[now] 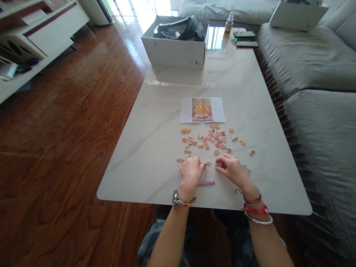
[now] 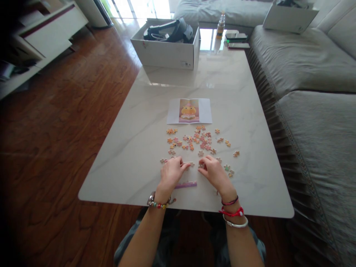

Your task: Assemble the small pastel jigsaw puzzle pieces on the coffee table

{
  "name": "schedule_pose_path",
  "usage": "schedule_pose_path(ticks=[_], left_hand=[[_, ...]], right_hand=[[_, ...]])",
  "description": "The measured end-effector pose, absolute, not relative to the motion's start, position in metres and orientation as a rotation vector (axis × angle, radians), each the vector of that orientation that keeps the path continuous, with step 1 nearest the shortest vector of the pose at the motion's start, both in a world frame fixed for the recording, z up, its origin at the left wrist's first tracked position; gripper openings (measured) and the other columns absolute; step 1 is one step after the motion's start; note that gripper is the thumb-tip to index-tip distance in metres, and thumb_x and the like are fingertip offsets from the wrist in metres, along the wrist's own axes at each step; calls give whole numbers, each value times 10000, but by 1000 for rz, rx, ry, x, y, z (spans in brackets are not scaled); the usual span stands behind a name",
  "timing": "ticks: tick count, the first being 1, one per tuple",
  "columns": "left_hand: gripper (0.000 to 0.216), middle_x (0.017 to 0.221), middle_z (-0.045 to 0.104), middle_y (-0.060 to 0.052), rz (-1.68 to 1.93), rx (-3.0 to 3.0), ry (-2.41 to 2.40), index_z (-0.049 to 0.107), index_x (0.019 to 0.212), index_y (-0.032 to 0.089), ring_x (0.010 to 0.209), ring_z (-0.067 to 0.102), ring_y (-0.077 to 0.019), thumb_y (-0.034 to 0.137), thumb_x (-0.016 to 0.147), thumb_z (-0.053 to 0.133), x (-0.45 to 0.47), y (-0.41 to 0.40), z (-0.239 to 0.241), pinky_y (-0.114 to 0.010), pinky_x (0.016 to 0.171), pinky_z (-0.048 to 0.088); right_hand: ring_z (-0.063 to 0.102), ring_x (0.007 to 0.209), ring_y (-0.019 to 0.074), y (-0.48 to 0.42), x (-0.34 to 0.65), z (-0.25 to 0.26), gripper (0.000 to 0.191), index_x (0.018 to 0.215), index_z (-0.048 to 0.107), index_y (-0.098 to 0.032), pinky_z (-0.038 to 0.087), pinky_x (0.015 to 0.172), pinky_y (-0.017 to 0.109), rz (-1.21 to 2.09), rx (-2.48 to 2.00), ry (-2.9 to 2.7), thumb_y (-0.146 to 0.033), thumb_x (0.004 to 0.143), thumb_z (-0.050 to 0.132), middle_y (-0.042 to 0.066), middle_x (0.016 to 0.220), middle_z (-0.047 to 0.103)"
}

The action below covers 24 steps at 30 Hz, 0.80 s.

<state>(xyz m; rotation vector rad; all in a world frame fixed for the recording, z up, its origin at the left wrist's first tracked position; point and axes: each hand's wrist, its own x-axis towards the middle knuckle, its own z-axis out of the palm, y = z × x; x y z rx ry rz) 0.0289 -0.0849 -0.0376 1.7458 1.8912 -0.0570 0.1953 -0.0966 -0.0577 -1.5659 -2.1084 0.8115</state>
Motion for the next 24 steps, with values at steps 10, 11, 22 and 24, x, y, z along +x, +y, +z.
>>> schedule_pose_path(ticks=[10, 11, 22, 24], left_hand=[[185, 729, 618, -16, 181, 1732, 1566, 601, 735, 173, 689, 529, -128, 312, 746, 479, 3, -81, -45, -225, 597, 357], [178, 724, 617, -15, 184, 1735, 1564, 601, 732, 173, 687, 528, -127, 304, 742, 481, 3, -81, -45, -224, 594, 356], [123, 743, 609, -26, 168, 1811, 1573, 587, 716, 171, 720, 535, -135, 270, 731, 516, 6, -81, -45, -231, 625, 377], [116, 750, 606, -26, 166, 1834, 1563, 585, 716, 171, 719, 535, -132, 260, 735, 513, 5, -81, -45, -229, 631, 380]], right_hand=[[515, 624, 106, -95, 195, -58, 144, 818, 569, -168, 429, 619, 242, 775, -1556, -2184, -129, 687, 613, 16, 784, 534], [518, 630, 110, -95, 194, -59, 156, 832, 569, -170, 428, 620, 247, 760, -1561, -2187, -136, 686, 616, 20, 791, 538], [527, 632, 103, -96, 190, -59, 192, 885, 575, -177, 449, 629, 247, 834, -1495, -2122, -107, 709, 547, 24, 811, 536], [531, 644, 102, -96, 191, -59, 216, 898, 575, -172, 454, 632, 243, 868, -1476, -2110, -90, 705, 526, 28, 824, 538]])
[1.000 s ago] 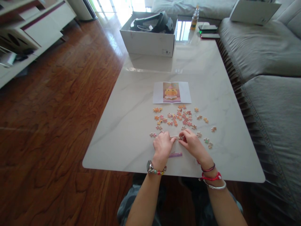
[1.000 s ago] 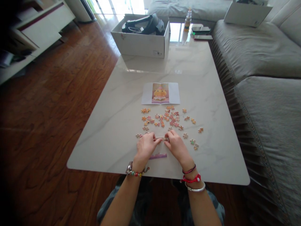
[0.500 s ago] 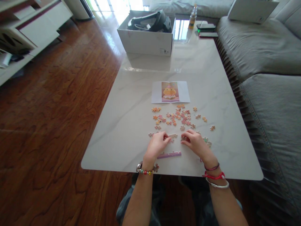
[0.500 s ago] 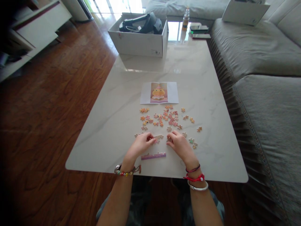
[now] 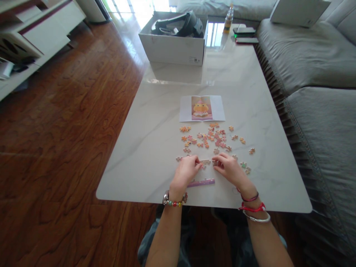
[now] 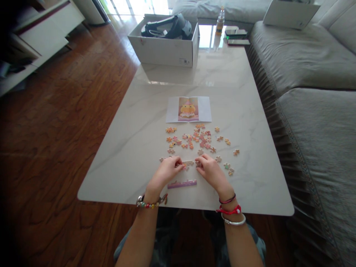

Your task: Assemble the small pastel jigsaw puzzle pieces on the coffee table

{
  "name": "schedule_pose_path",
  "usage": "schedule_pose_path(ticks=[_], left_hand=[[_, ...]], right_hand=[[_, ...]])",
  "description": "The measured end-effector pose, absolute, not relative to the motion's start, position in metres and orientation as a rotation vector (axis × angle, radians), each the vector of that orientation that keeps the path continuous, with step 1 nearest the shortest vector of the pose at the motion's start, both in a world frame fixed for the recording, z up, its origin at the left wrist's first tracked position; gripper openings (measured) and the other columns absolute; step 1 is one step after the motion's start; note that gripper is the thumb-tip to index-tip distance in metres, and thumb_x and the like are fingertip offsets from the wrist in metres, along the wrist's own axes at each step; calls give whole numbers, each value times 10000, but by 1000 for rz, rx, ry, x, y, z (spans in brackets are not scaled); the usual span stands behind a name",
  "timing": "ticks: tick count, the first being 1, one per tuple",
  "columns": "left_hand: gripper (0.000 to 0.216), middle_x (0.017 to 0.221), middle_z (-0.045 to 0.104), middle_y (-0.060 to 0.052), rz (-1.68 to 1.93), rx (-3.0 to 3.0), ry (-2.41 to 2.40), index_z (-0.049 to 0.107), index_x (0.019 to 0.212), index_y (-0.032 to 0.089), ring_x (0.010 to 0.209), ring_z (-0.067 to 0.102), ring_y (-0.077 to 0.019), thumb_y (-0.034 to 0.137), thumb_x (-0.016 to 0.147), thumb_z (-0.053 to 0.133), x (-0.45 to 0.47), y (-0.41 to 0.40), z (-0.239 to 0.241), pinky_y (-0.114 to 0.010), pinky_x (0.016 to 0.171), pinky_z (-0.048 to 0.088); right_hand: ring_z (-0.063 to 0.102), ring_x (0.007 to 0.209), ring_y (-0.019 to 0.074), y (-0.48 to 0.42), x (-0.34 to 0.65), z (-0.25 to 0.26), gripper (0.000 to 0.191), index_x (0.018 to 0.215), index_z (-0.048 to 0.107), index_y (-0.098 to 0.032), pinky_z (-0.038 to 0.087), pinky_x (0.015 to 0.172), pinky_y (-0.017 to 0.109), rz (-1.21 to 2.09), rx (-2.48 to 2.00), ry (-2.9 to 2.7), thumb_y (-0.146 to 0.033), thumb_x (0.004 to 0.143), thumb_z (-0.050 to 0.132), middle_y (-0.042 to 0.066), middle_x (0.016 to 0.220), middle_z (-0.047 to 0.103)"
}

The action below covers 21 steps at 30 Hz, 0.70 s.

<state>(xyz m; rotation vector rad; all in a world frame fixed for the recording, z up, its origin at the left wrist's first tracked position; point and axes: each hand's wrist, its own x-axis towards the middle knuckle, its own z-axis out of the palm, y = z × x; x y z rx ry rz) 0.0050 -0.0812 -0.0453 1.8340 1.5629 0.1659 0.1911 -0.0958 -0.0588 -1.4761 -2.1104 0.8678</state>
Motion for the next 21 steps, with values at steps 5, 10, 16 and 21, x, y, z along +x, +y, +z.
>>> schedule_pose_path(ticks=[5, 10, 16, 21], left_hand=[[106, 746, 596, -21, 186, 1886, 1526, 580, 709, 176, 695, 527, -125, 241, 739, 502, 3, -82, -46, -228, 632, 381], [110, 733, 600, -11, 260, 1851, 1441, 594, 703, 177, 696, 533, -116, 258, 730, 524, -2, -80, -40, -221, 650, 400], [164, 798, 636, -14, 395, 1609, 1365, 606, 859, 184, 696, 572, -98, 248, 752, 500, -4, -78, -35, -208, 651, 446], [205, 789, 642, -14, 411, 1459, 1255, 574, 928, 182, 666, 588, -93, 195, 756, 465, 2, -83, -39, -191, 579, 454]], right_hand=[[528, 636, 99, -95, 195, -59, 176, 849, 582, -164, 458, 626, 240, 870, -1513, -2089, -91, 703, 517, 31, 819, 540], [517, 610, 96, -95, 196, -57, 138, 799, 592, -177, 450, 616, 242, 819, -1534, -2111, -105, 688, 554, 17, 792, 535], [522, 617, 97, -96, 195, -56, 134, 805, 591, -180, 449, 618, 241, 847, -1522, -2129, -114, 693, 562, 18, 802, 534], [521, 627, 97, -96, 193, -56, 146, 827, 583, -178, 445, 634, 239, 870, -1514, -2146, -105, 711, 534, 21, 812, 533]])
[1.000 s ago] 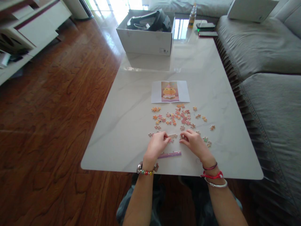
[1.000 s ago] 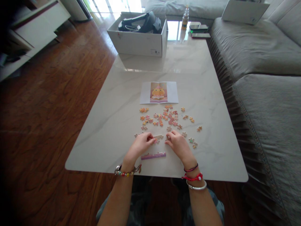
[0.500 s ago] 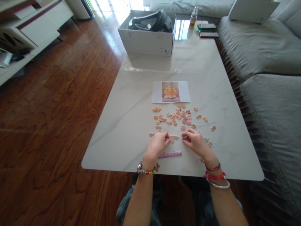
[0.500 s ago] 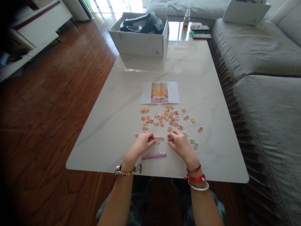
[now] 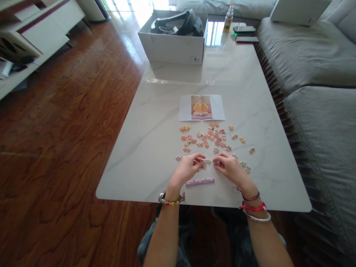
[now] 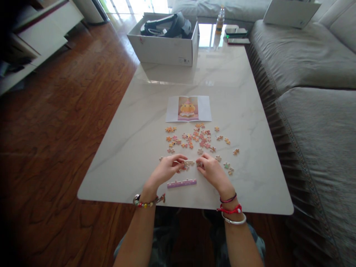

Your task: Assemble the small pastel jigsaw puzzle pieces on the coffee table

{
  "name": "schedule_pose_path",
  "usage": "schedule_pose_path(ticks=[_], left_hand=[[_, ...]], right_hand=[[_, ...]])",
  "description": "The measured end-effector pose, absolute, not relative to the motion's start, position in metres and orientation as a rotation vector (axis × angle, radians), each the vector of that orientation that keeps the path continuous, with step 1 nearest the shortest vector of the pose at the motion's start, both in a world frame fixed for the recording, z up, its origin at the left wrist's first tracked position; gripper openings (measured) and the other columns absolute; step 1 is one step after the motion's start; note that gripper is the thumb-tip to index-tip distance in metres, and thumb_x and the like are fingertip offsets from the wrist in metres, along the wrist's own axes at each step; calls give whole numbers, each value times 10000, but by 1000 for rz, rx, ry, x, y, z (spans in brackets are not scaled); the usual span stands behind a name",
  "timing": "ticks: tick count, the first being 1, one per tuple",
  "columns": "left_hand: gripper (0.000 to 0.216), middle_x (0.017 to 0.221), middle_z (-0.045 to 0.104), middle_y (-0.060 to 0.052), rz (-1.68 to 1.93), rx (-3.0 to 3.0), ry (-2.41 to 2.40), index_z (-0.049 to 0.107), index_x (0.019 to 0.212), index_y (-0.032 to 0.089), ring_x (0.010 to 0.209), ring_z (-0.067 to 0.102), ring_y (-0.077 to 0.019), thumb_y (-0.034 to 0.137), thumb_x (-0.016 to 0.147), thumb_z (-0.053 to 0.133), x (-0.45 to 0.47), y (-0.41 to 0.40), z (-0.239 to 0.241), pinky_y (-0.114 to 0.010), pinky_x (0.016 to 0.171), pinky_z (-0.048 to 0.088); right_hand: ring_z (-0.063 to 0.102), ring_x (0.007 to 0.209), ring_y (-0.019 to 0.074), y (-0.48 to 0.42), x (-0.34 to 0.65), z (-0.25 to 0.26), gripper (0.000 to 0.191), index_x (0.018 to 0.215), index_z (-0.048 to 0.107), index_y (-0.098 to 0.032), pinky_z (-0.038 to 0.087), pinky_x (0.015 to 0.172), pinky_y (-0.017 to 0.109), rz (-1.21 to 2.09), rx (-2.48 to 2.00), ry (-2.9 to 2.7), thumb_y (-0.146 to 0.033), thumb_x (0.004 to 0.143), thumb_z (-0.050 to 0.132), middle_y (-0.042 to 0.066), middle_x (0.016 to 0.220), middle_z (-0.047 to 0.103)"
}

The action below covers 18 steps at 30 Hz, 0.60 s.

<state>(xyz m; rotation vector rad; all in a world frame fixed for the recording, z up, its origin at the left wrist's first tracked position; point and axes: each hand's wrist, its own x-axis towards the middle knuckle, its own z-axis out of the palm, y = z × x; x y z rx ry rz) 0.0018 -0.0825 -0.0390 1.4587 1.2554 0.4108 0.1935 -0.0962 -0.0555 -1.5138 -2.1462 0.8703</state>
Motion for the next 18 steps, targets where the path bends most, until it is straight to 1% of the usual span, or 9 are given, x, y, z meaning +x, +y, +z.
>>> schedule_pose_path(ticks=[5, 9, 13, 18], left_hand=[[114, 729, 634, 1, 423, 1560, 1300, 569, 808, 176, 667, 569, -92, 185, 726, 490, 6, -83, -39, -198, 624, 437], [94, 690, 618, 7, 397, 1595, 1371, 552, 771, 177, 645, 552, -91, 180, 722, 472, 3, -82, -39, -201, 618, 423], [99, 694, 612, 5, 355, 1636, 1427, 551, 767, 179, 650, 542, -99, 193, 718, 466, 1, -81, -43, -209, 613, 415], [112, 720, 613, 1, 346, 1658, 1431, 553, 778, 175, 669, 541, -105, 191, 716, 461, 2, -81, -47, -218, 635, 418]], right_hand=[[508, 624, 104, -96, 193, -55, 135, 831, 577, -175, 426, 620, 235, 852, -1546, -2186, -123, 709, 550, 11, 765, 531], [501, 632, 123, -96, 195, -56, 100, 755, 555, -172, 405, 603, 248, 786, -1642, -2223, -180, 679, 618, 5, 719, 525], [495, 626, 133, -97, 193, -56, 148, 705, 528, -171, 389, 590, 257, 742, -1684, -2268, -234, 662, 654, 8, 700, 528], [498, 644, 121, -98, 184, -54, 95, 770, 543, -169, 401, 623, 249, 798, -1566, -2322, -181, 700, 605, 21, 760, 535]])
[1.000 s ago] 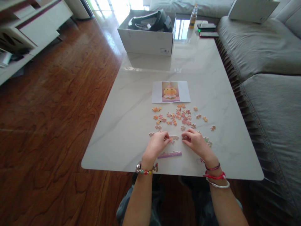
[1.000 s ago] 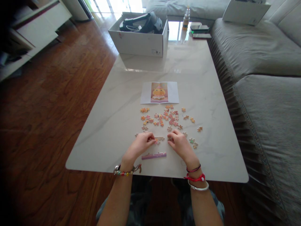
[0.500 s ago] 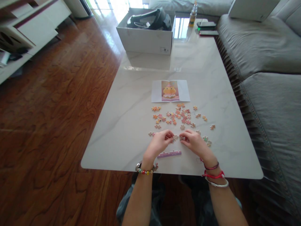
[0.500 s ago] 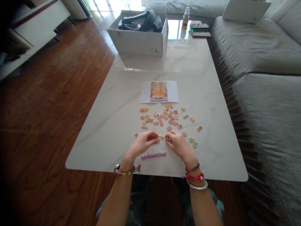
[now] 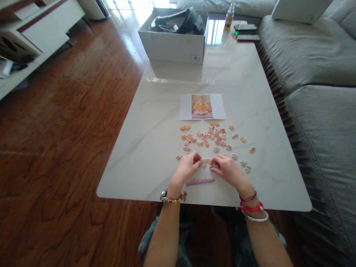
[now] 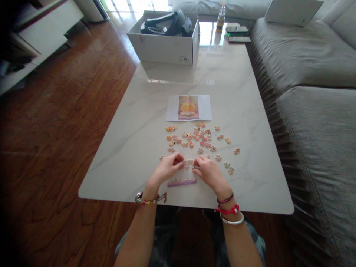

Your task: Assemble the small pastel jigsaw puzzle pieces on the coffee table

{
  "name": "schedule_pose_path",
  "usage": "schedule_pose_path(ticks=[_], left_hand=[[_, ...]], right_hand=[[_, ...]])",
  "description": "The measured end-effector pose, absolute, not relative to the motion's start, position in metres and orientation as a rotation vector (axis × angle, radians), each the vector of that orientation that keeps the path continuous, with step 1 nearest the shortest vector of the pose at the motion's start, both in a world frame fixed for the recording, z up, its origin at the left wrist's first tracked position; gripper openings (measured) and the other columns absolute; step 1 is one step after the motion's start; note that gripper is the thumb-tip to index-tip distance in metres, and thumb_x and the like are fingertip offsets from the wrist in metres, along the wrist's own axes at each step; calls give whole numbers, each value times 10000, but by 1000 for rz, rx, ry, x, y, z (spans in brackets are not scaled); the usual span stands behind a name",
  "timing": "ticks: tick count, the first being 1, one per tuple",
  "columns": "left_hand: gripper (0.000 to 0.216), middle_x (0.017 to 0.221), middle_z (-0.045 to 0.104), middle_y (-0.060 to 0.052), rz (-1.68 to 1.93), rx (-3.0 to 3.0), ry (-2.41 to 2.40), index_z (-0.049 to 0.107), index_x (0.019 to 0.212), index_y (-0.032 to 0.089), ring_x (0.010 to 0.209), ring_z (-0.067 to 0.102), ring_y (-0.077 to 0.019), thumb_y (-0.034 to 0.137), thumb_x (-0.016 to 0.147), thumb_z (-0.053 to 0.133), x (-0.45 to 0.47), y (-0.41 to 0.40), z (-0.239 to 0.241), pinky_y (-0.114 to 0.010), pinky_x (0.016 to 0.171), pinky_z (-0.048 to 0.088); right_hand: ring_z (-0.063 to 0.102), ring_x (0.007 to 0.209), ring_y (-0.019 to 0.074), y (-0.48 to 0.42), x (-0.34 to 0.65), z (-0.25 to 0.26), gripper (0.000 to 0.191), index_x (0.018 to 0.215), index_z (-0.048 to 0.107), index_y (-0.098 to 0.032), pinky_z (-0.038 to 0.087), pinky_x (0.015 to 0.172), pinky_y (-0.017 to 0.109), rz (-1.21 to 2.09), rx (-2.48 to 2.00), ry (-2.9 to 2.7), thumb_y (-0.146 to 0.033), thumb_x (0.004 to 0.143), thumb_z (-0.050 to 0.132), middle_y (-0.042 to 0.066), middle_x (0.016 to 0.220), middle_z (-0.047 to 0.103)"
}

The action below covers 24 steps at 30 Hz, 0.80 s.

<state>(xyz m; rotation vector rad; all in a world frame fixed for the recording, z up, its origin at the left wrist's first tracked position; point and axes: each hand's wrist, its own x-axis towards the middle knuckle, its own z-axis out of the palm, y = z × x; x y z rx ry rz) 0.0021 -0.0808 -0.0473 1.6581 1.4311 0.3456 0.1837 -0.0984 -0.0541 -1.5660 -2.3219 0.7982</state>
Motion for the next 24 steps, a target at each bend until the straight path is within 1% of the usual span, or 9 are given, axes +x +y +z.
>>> schedule_pose_path(ticks=[5, 8, 10, 12, 14, 16, 18, 20, 24], left_hand=[[121, 730, 619, -5, 379, 1640, 1403, 550, 796, 180, 690, 557, -117, 189, 718, 459, 2, -81, -47, -231, 649, 426], [134, 743, 625, -6, 412, 1626, 1365, 548, 826, 187, 698, 567, -118, 196, 729, 456, -1, -81, -45, -230, 653, 432], [140, 756, 625, -6, 447, 1627, 1353, 546, 842, 192, 691, 568, -114, 211, 738, 454, -3, -80, -43, -227, 648, 436], [142, 765, 625, -6, 480, 1636, 1360, 547, 845, 194, 681, 567, -110, 217, 744, 449, -6, -80, -41, -223, 640, 435], [142, 759, 627, -5, 483, 1647, 1375, 552, 837, 193, 677, 567, -108, 206, 742, 446, -6, -79, -41, -217, 633, 433], [142, 732, 628, -2, 450, 1655, 1392, 560, 818, 189, 666, 566, -107, 186, 732, 447, -5, -79, -43, -213, 625, 430], [142, 701, 628, 0, 412, 1655, 1411, 566, 800, 185, 654, 563, -109, 171, 721, 449, -2, -80, -46, -211, 612, 425], [140, 683, 625, 0, 396, 1649, 1421, 568, 791, 182, 643, 559, -111, 167, 715, 452, -1, -80, -49, -211, 599, 420], [124, 670, 613, 8, 411, 1614, 1360, 568, 782, 181, 623, 550, -106, 182, 711, 466, -5, -79, -49, -215, 592, 418]], right_hand=[[504, 642, 116, -98, 191, -55, 149, 859, 563, -172, 415, 618, 245, 847, -1565, -2278, -140, 713, 553, 22, 779, 533], [516, 657, 125, -97, 195, -56, 261, 973, 550, -184, 430, 614, 257, 821, -1556, -2222, -202, 715, 580, 37, 841, 535], [527, 697, 137, -96, 191, -56, 299, 1028, 534, -196, 442, 644, 273, 768, -1522, -2198, -224, 732, 573, 50, 885, 528], [533, 752, 150, -96, 183, -56, 245, 1000, 547, -205, 446, 686, 287, 712, -1495, -2195, -196, 755, 544, 57, 901, 520], [531, 791, 161, -95, 173, -57, 158, 910, 569, -199, 444, 716, 299, 667, -1504, -2208, -159, 766, 519, 61, 891, 516], [529, 797, 166, -94, 166, -60, 98, 827, 570, -187, 442, 728, 309, 650, -1533, -2228, -141, 769, 506, 62, 869, 516], [529, 790, 167, -93, 163, -62, 69, 793, 563, -179, 444, 729, 315, 661, -1545, -2242, -144, 768, 509, 60, 848, 519], [532, 795, 173, -92, 166, -62, 70, 814, 561, -179, 446, 730, 318, 665, -1531, -2240, -156, 764, 518, 59, 844, 524], [541, 826, 181, -90, 188, -61, 155, 919, 560, -184, 449, 741, 318, 585, -1514, -2145, -180, 779, 493, 63, 873, 541]])
